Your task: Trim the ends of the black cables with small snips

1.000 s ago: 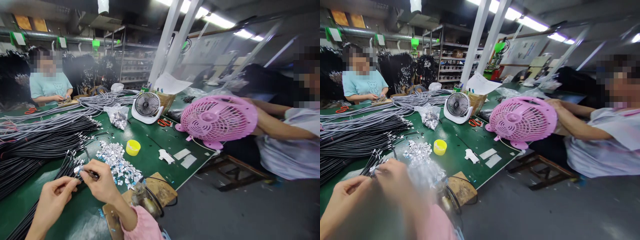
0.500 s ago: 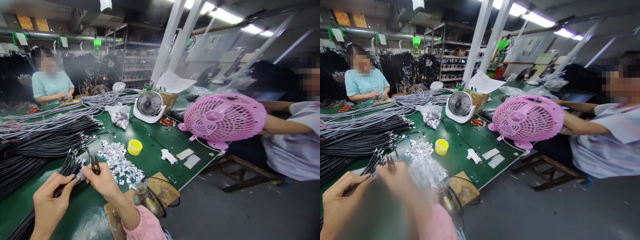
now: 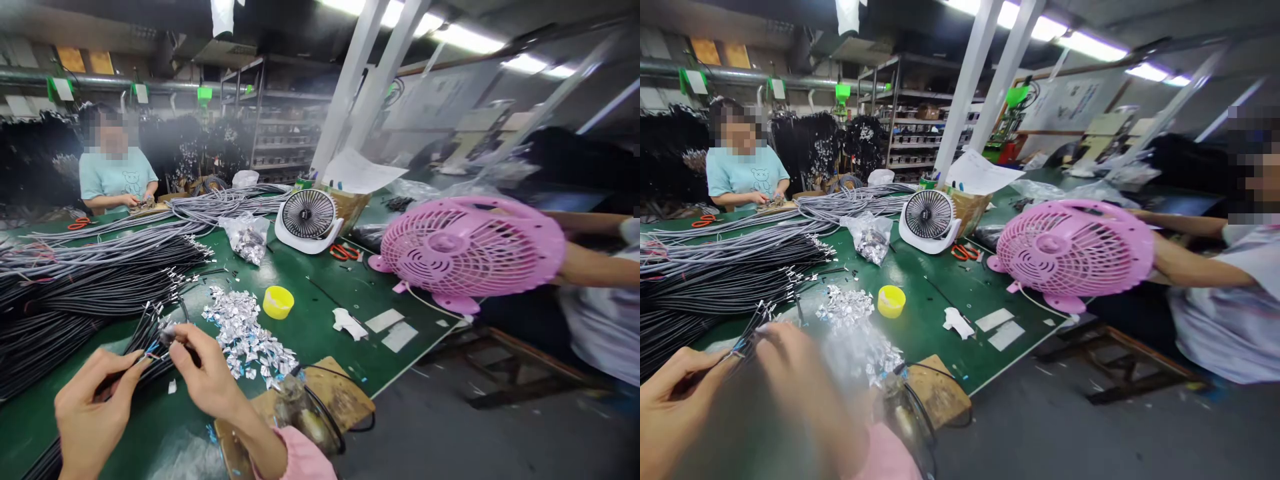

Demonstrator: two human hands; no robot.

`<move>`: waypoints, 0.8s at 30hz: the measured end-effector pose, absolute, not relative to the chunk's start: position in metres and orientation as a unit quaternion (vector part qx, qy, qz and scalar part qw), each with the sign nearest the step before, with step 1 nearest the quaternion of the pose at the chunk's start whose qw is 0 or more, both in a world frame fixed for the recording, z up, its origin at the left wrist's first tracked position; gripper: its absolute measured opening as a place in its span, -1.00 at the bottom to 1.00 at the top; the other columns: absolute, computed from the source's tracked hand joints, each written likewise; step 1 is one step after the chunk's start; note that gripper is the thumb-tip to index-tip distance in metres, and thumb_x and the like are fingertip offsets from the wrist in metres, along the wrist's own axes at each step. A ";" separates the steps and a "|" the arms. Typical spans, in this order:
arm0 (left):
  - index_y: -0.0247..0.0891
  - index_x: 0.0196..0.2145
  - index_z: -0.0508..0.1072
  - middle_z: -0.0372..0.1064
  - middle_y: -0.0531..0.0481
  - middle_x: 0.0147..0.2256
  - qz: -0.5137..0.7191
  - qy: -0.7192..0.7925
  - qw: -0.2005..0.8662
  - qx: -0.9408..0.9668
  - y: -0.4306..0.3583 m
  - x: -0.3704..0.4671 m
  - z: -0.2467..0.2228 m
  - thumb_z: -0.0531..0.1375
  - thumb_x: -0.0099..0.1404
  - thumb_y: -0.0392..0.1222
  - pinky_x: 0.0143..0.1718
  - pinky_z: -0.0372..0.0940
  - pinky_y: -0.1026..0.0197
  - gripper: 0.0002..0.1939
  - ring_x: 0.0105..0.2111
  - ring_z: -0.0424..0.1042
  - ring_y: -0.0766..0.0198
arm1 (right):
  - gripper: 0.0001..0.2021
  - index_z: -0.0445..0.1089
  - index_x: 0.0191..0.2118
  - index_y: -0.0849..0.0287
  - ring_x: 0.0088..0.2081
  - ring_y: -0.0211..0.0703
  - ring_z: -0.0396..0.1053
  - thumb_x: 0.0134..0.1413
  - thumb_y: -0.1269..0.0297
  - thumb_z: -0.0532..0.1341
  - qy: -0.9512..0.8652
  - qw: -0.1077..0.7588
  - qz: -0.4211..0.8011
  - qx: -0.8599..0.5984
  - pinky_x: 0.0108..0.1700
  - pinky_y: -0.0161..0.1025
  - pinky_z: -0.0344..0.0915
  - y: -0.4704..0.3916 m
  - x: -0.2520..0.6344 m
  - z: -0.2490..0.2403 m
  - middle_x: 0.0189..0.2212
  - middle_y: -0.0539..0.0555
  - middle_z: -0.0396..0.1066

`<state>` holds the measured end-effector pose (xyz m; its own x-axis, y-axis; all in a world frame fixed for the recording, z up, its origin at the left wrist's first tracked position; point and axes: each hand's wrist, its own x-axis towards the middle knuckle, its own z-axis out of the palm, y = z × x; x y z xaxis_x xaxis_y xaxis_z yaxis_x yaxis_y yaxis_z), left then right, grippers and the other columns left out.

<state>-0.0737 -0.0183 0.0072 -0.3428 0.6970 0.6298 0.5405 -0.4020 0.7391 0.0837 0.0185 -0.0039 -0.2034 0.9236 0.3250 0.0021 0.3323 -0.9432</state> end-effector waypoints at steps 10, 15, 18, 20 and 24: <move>-0.06 -0.50 0.63 0.30 0.18 -0.63 0.606 0.567 0.136 0.541 -0.027 -0.057 0.024 0.41 0.05 -0.07 -0.67 0.02 0.32 -0.92 -0.62 0.19 0.39 | -0.64 0.60 -0.33 0.13 -0.46 -0.21 0.28 0.33 0.09 0.13 -0.688 0.521 0.413 -0.290 -0.33 -0.27 0.32 0.023 0.086 -0.012 -0.50 0.01 0.38; -0.07 -0.51 0.63 0.29 0.18 -0.63 0.596 0.578 0.134 0.541 -0.029 -0.055 0.025 0.39 0.05 -0.07 -0.66 0.03 0.30 -0.92 -0.62 0.19 0.37 | -0.62 0.55 -0.42 0.16 -0.50 -0.23 0.24 0.32 0.06 0.16 -0.682 0.519 0.427 -0.288 -0.46 -0.30 0.21 0.023 0.086 -0.012 -0.56 0.01 0.36; -0.07 -0.50 0.63 0.32 0.18 -0.62 0.588 0.577 0.113 0.555 -0.028 -0.056 0.023 0.37 0.09 -0.07 -0.66 0.03 0.30 -0.92 -0.63 0.19 0.38 | -0.62 0.52 -0.47 0.15 -0.50 -0.24 0.23 0.32 0.10 0.16 -0.684 0.526 0.418 -0.285 -0.45 -0.28 0.17 0.023 0.086 -0.010 -0.57 0.00 0.35; -0.07 -0.48 0.62 0.33 0.18 -0.61 0.583 0.571 0.089 0.571 -0.027 -0.059 0.020 0.37 0.12 -0.07 -0.67 0.02 0.30 -0.92 -0.65 0.18 0.39 | -0.64 0.50 -0.49 0.14 -0.50 -0.24 0.23 0.31 0.16 0.16 -0.690 0.530 0.409 -0.274 -0.42 -0.27 0.15 0.023 0.086 -0.009 -0.57 -0.02 0.34; -0.07 -0.41 0.62 0.41 0.18 -0.56 0.564 0.539 0.026 0.625 -0.023 -0.066 0.013 0.35 0.20 -0.06 -0.66 0.12 0.32 -0.91 -0.66 0.23 0.40 | -0.70 0.56 -0.41 0.14 -0.52 -0.24 0.20 0.29 0.20 0.17 -0.689 0.526 0.395 -0.303 -0.46 -0.28 0.14 0.023 0.087 -0.015 -0.58 -0.03 0.31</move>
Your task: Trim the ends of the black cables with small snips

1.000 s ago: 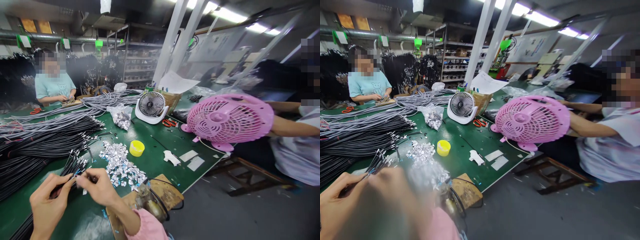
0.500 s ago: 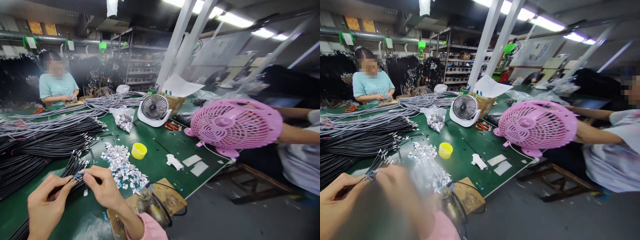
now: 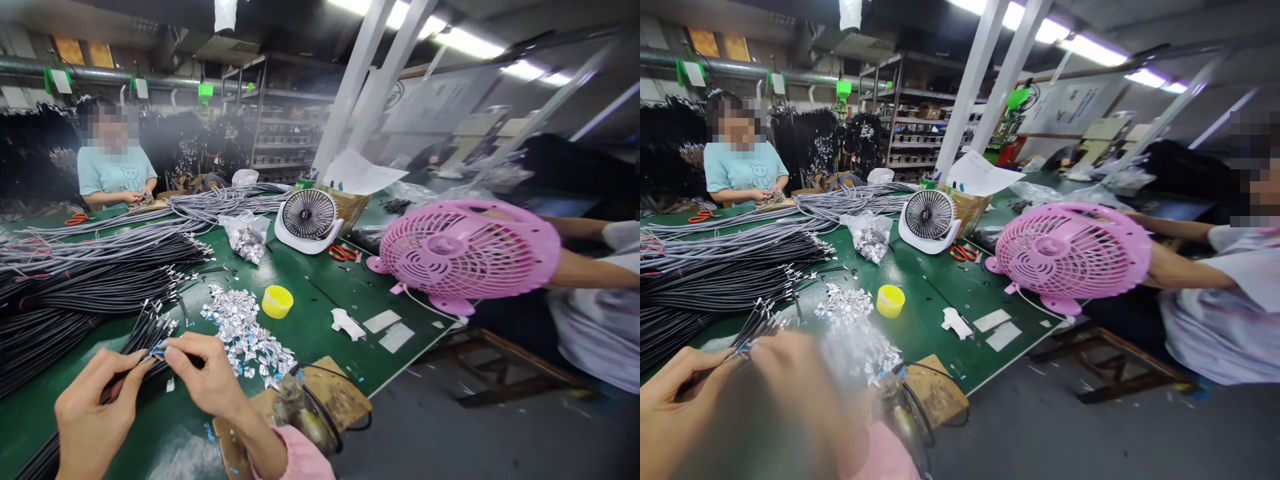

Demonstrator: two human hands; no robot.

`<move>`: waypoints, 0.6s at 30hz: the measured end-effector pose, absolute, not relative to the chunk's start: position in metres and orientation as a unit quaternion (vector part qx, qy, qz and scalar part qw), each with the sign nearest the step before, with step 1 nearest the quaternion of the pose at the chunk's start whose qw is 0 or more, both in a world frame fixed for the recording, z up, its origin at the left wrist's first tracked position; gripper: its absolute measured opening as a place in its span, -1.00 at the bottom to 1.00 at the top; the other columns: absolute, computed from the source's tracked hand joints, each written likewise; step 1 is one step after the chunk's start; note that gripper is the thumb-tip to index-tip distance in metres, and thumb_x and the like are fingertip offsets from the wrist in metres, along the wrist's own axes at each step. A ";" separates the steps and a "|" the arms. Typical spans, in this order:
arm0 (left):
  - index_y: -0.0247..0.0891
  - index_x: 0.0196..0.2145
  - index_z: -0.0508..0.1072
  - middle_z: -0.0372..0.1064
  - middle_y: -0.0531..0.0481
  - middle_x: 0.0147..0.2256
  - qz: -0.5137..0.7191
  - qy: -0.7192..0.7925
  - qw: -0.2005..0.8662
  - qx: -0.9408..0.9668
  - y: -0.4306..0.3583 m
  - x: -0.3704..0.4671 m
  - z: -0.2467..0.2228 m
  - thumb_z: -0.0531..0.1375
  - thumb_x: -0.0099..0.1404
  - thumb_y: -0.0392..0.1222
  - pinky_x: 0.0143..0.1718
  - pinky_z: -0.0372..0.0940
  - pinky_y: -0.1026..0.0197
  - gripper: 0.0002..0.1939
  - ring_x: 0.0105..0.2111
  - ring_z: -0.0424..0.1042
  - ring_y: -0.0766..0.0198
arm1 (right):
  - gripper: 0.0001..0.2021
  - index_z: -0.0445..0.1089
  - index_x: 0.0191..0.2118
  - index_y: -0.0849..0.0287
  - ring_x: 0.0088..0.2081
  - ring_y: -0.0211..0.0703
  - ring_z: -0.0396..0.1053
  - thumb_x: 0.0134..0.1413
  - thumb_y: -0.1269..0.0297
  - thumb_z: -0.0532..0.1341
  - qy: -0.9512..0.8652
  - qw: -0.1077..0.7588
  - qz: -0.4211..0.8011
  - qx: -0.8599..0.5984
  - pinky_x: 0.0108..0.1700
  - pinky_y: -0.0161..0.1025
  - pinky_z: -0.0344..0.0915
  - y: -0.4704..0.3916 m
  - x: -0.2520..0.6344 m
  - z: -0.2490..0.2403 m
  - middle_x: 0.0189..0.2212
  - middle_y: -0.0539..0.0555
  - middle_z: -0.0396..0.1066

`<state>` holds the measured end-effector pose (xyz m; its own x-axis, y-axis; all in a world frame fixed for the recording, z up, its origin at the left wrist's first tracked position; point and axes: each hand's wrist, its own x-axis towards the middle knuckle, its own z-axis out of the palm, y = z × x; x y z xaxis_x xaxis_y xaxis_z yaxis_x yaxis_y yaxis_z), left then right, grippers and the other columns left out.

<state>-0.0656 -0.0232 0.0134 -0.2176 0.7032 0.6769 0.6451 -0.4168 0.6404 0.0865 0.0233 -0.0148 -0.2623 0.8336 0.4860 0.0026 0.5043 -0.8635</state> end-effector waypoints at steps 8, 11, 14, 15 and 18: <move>-0.09 -0.44 0.61 0.47 0.17 -0.62 0.555 0.565 0.035 0.609 -0.022 -0.068 0.007 0.34 0.20 -0.04 -0.68 0.18 0.36 -0.88 -0.68 0.37 0.35 | -0.70 0.53 -0.44 0.15 -0.54 -0.23 0.20 0.29 0.23 0.16 -0.691 0.544 0.336 -0.337 -0.49 -0.27 0.11 0.023 0.086 -0.012 -0.59 -0.01 0.30; -0.12 -0.51 0.59 0.41 0.16 -0.67 0.543 0.572 0.076 0.610 -0.022 -0.068 0.011 0.30 0.20 -0.05 -0.71 0.16 0.38 -0.81 -0.72 0.30 0.38 | -0.67 0.48 -0.50 0.14 -0.53 -0.25 0.20 0.30 0.29 0.15 -0.730 0.526 0.288 -0.328 -0.48 -0.28 0.11 0.021 0.087 -0.007 -0.58 -0.01 0.33; -0.19 -0.57 0.56 0.37 0.09 -0.68 0.513 0.611 0.168 0.579 -0.023 -0.069 0.018 0.25 0.19 0.13 -0.72 0.17 0.38 -0.63 -0.73 0.26 0.37 | -0.66 0.46 -0.51 0.14 -0.54 -0.27 0.19 0.31 0.33 0.13 -0.758 0.506 0.256 -0.322 -0.50 -0.30 0.08 0.020 0.089 -0.004 -0.58 -0.02 0.32; -0.21 -0.60 0.54 0.33 0.08 -0.70 0.500 0.624 0.205 0.565 -0.023 -0.070 0.020 0.24 0.17 0.21 -0.74 0.15 0.37 -0.56 -0.74 0.24 0.37 | -0.66 0.45 -0.52 0.15 -0.55 -0.28 0.17 0.31 0.33 0.13 -0.757 0.506 0.261 -0.319 -0.51 -0.30 0.06 0.019 0.090 -0.003 -0.59 -0.03 0.30; -0.23 -0.67 0.47 0.18 0.11 -0.77 0.501 0.632 0.265 0.529 -0.021 -0.070 0.023 0.26 0.06 0.37 -0.80 0.06 0.38 -0.43 -0.78 0.13 0.40 | -0.66 0.40 -0.55 0.16 -0.58 -0.29 0.12 0.27 0.32 0.12 -0.733 0.519 0.295 -0.327 -0.52 -0.30 0.02 0.020 0.091 0.002 -0.63 -0.05 0.21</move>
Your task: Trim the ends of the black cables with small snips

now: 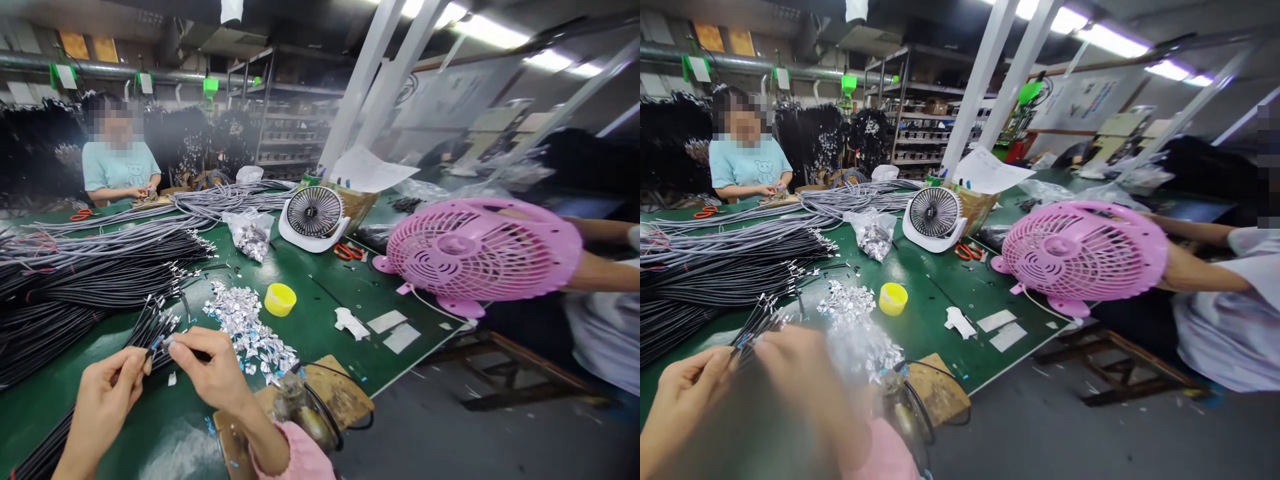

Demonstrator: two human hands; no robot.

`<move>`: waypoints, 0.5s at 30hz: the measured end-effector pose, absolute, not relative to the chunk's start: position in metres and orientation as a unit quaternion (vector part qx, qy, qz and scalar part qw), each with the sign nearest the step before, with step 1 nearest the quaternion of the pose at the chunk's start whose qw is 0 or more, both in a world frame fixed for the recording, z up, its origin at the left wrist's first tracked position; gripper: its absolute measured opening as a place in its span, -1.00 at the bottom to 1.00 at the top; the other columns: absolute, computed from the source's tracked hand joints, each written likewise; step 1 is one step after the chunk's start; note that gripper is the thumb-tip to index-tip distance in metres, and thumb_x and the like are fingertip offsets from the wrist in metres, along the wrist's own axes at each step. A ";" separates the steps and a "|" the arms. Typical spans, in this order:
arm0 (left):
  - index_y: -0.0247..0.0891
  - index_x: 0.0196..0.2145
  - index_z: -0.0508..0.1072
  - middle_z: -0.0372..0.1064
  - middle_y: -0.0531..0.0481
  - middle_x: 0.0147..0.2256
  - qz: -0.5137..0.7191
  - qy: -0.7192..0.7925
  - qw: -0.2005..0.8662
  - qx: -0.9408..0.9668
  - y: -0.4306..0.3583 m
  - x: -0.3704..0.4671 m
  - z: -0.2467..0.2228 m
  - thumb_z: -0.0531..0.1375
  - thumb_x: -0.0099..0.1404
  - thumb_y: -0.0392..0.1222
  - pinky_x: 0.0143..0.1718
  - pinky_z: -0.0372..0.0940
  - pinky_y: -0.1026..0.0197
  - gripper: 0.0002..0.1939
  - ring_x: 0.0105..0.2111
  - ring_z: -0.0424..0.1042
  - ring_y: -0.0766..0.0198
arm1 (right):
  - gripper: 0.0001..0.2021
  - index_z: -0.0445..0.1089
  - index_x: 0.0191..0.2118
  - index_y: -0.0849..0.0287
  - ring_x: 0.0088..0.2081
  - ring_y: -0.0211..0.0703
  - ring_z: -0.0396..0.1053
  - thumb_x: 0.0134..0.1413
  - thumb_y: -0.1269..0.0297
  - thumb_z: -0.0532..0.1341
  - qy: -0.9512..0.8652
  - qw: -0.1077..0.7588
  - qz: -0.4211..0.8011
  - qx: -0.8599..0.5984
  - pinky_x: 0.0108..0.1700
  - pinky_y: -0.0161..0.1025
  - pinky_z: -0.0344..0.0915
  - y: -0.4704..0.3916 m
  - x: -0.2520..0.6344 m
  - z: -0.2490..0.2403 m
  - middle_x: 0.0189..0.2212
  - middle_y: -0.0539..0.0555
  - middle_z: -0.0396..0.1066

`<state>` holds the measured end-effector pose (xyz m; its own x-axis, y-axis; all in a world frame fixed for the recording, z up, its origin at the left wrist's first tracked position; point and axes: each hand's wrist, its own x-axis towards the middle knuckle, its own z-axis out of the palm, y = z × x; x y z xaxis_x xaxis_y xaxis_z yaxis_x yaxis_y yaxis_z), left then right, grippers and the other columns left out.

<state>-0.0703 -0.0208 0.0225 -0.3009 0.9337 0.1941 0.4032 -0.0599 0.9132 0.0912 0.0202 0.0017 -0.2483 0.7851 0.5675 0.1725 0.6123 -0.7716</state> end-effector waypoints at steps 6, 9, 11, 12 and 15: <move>-0.17 -0.56 0.60 0.48 0.06 -0.60 0.552 0.589 0.228 0.545 -0.017 -0.068 0.019 0.40 -0.02 0.08 -0.64 0.29 0.37 -0.73 -0.63 0.41 0.30 | -0.73 0.39 -0.52 0.16 -0.56 -0.30 0.16 0.05 0.11 0.34 -0.626 0.495 0.442 -0.410 -0.51 -0.35 0.11 0.021 0.088 0.015 -0.61 -0.09 0.28; -0.14 -0.59 0.60 0.46 0.09 -0.63 0.525 0.574 0.193 0.599 -0.017 -0.067 0.022 0.37 0.05 0.06 -0.67 0.24 0.39 -0.76 -0.66 0.37 0.33 | -0.72 0.40 -0.50 0.15 -0.54 -0.29 0.17 0.09 0.09 0.31 -0.651 0.513 0.426 -0.363 -0.46 -0.33 0.17 0.022 0.086 0.011 -0.56 -0.05 0.30; -0.13 -0.62 0.58 0.45 0.08 -0.64 0.499 0.574 0.188 0.621 -0.016 -0.067 0.027 0.35 0.06 0.16 -0.68 0.24 0.38 -0.67 -0.67 0.36 0.33 | -0.73 0.40 -0.50 0.15 -0.49 -0.25 0.20 0.17 0.15 0.22 -0.676 0.539 0.398 -0.308 -0.39 -0.29 0.22 0.023 0.086 0.006 -0.53 -0.01 0.33; -0.14 -0.64 0.56 0.43 0.06 -0.66 0.487 0.575 0.200 0.626 -0.015 -0.067 0.030 0.34 0.05 0.23 -0.68 0.24 0.37 -0.60 -0.68 0.34 0.33 | -0.73 0.39 -0.50 0.15 -0.48 -0.24 0.21 0.18 0.16 0.21 -0.679 0.545 0.401 -0.285 -0.37 -0.28 0.23 0.023 0.085 0.004 -0.53 0.01 0.33; -0.19 -0.73 0.47 0.29 0.05 -0.74 0.458 0.578 0.266 0.621 -0.012 -0.068 0.033 0.26 0.01 0.46 -0.74 0.15 0.34 -0.38 -0.73 0.21 0.35 | -0.64 0.27 -0.58 0.13 -0.54 -0.26 0.16 0.16 0.09 0.25 -0.640 0.516 0.498 -0.276 -0.47 -0.30 0.17 0.023 0.082 -0.001 -0.61 -0.04 0.22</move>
<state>-0.0678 -0.0120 0.0332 -0.0886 0.9611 0.2617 0.4736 -0.1905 0.8599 0.0816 0.0226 -0.0005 -0.3151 0.8669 0.3862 -0.1607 0.3523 -0.9220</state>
